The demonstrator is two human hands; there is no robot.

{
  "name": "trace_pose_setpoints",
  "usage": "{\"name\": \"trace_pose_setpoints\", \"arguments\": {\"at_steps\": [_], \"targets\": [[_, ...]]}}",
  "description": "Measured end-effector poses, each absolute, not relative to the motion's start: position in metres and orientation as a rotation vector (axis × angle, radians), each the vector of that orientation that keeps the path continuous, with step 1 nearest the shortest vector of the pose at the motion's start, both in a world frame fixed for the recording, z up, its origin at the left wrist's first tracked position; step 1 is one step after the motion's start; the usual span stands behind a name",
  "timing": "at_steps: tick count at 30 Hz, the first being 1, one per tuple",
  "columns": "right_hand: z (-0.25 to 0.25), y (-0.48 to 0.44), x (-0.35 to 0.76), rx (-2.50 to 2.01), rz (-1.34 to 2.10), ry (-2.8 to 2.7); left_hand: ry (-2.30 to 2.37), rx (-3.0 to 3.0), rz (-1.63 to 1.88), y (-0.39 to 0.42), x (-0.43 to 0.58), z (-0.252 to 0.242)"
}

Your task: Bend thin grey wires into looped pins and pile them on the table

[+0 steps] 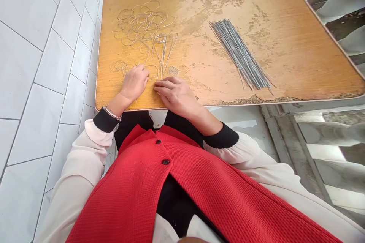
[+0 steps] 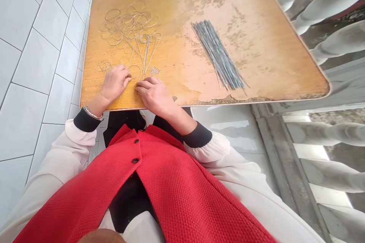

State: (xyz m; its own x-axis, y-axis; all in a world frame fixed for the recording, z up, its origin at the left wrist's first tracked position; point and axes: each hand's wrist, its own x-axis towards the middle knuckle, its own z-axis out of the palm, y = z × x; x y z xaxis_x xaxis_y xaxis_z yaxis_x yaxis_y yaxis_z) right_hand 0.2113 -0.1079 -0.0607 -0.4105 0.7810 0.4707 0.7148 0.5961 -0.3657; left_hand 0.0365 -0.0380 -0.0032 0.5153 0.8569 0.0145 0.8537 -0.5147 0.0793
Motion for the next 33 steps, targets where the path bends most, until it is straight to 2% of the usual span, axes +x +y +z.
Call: {"name": "trace_pose_setpoints", "arguments": {"at_steps": [13, 29, 33], "targets": [[-0.054, -0.107, 0.209, -1.188, 0.166, -2.277, 1.392, 2.749, 0.099, -0.026, 0.033, -0.01], [-0.054, -0.108, 0.208, -1.205, 0.093, -2.304, 1.49, 2.68, 0.067, -0.028, 0.051, -0.013], [-0.054, -0.107, 0.208, -1.204, 0.118, -2.297, 1.444, 2.651, 0.2, -0.029, 0.043, -0.009]]}}
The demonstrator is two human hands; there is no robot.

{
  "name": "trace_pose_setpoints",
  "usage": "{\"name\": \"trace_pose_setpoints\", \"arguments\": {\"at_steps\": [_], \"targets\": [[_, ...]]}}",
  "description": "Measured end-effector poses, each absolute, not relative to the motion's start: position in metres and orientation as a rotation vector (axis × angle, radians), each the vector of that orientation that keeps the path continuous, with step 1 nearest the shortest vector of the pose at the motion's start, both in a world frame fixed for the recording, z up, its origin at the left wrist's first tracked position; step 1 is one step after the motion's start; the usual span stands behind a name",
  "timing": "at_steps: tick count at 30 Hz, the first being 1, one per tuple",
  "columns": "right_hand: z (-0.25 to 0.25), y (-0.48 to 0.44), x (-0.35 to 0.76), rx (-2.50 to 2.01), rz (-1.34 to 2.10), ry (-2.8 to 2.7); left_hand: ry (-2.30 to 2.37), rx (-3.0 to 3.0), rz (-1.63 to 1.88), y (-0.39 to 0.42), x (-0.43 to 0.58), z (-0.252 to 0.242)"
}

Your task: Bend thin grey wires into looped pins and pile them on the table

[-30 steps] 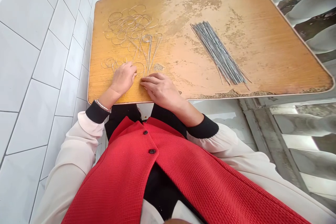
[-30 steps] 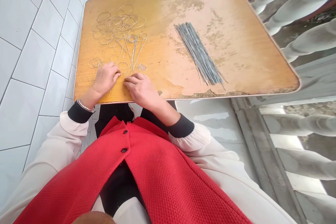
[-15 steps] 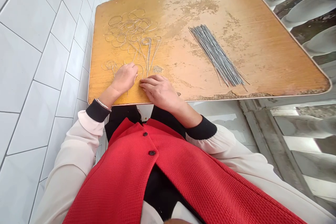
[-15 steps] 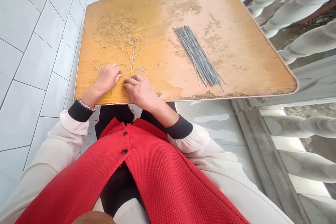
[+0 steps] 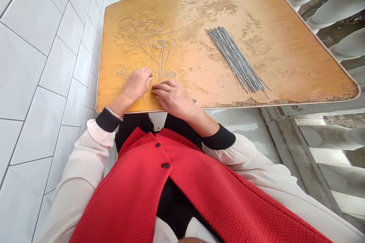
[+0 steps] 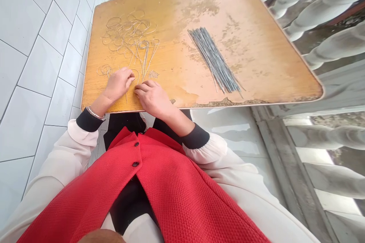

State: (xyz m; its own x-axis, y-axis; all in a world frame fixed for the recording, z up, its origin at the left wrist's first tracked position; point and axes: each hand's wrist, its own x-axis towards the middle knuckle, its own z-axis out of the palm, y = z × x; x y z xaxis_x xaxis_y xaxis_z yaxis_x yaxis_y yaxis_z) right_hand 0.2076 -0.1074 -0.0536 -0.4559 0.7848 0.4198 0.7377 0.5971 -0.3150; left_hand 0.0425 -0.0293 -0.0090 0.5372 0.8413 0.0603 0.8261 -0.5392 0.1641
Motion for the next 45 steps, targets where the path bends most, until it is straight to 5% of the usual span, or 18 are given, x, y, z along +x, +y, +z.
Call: {"name": "trace_pose_setpoints", "arguments": {"at_steps": [9, 21, 32, 45], "targets": [[-0.059, -0.107, 0.212, -1.203, 0.15, -2.174, 1.452, 2.515, 0.692, -0.031, 0.009, 0.006], [-0.058, -0.111, 0.215, -1.231, 0.163, -2.147, 1.426, 2.579, 0.556, -0.02, 0.009, -0.006], [-0.055, -0.112, 0.215, -1.214, 0.168, -2.211, 1.357, 2.762, -0.026, 0.002, 0.062, 0.006], [-0.063, -0.103, 0.216, -1.404, 0.427, -1.769, 1.289, 2.918, -0.068, 0.014, 0.053, 0.015]]}}
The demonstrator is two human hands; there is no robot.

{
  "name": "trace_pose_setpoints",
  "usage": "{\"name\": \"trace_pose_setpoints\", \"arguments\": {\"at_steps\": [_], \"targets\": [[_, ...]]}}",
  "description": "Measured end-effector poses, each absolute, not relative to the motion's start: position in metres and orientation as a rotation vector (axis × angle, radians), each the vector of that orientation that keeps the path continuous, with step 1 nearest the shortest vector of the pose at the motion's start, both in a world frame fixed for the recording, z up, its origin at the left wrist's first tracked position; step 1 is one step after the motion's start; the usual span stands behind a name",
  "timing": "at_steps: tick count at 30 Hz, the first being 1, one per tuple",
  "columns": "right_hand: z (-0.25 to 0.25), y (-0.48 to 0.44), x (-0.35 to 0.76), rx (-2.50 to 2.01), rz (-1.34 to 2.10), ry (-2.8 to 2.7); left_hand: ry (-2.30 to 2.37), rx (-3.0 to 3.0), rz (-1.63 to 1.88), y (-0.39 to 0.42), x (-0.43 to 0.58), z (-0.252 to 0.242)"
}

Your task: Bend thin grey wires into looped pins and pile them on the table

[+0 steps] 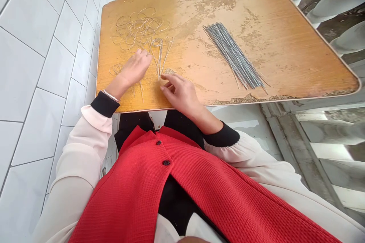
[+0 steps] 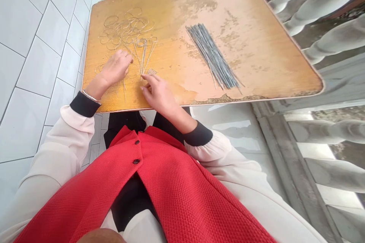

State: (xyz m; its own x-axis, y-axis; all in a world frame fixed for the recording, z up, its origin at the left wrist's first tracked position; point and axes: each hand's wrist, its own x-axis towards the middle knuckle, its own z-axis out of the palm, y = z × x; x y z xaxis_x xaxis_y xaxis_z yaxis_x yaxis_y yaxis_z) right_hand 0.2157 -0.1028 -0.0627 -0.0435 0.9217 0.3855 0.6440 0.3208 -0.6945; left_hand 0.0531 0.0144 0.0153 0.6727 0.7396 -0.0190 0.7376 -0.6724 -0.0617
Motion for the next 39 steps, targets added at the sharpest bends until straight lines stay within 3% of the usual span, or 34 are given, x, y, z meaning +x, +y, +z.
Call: {"name": "trace_pose_setpoints", "arguments": {"at_steps": [7, 13, 22, 39], "targets": [[-0.048, -0.074, 0.214, -1.383, 1.04, -1.318, -1.141, -3.01, -0.401, 0.036, 0.034, 0.014], [-0.025, -0.084, 0.21, -1.147, 1.265, -1.03, -1.206, -3.125, -0.65, 0.014, 0.026, 0.019], [-0.016, -0.102, 0.204, -1.036, 1.332, -0.929, -1.113, -3.125, -0.558, -0.021, 0.03, 0.01], [-0.021, -0.111, 0.197, -1.001, 1.385, -0.871, -1.163, -2.999, -0.697, -0.037, 0.034, 0.004]]}}
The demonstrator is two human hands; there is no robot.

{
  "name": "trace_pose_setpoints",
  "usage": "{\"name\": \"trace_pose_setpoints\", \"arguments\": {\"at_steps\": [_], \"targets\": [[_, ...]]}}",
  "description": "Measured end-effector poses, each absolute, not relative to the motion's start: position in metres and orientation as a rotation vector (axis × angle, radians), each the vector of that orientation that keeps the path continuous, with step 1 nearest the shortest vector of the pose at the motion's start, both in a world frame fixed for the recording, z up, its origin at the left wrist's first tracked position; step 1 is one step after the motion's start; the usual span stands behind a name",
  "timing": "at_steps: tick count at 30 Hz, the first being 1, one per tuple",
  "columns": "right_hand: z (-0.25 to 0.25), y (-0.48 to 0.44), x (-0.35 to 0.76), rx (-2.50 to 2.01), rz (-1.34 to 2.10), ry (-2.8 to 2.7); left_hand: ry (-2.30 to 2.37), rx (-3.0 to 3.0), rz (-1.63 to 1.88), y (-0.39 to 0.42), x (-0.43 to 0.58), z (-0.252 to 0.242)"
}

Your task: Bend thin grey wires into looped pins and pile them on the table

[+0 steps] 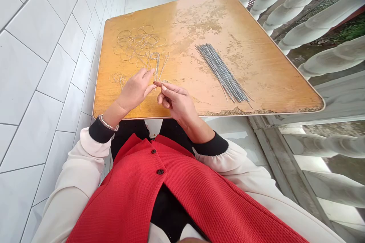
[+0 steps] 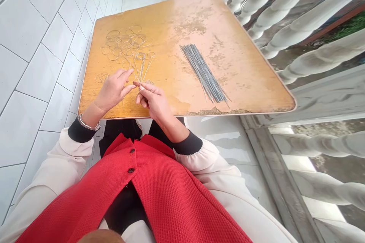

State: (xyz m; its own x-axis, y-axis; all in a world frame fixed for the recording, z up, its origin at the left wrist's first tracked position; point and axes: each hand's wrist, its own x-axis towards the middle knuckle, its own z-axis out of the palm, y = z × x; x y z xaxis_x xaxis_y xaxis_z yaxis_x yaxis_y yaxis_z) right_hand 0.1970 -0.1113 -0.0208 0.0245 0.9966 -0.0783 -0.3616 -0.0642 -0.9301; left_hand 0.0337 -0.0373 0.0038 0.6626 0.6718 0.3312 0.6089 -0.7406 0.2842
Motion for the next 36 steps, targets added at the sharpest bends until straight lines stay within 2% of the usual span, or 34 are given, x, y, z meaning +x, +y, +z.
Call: {"name": "trace_pose_setpoints", "arguments": {"at_steps": [8, 16, 20, 36], "targets": [[-0.022, -0.111, 0.199, -0.984, 1.4, -0.872, 1.038, 2.49, 0.769, -0.041, 0.032, 0.006], [-0.02, -0.112, 0.199, -1.051, 1.385, -0.89, 1.095, 1.48, 0.964, -0.064, 0.032, 0.005], [-0.023, -0.114, 0.198, -1.022, 1.459, -0.863, 1.045, 1.209, 1.007, -0.071, 0.036, 0.001], [-0.022, -0.111, 0.196, -1.009, 1.397, -0.894, 1.069, 1.109, 1.031, -0.072, 0.034, 0.002]]}}
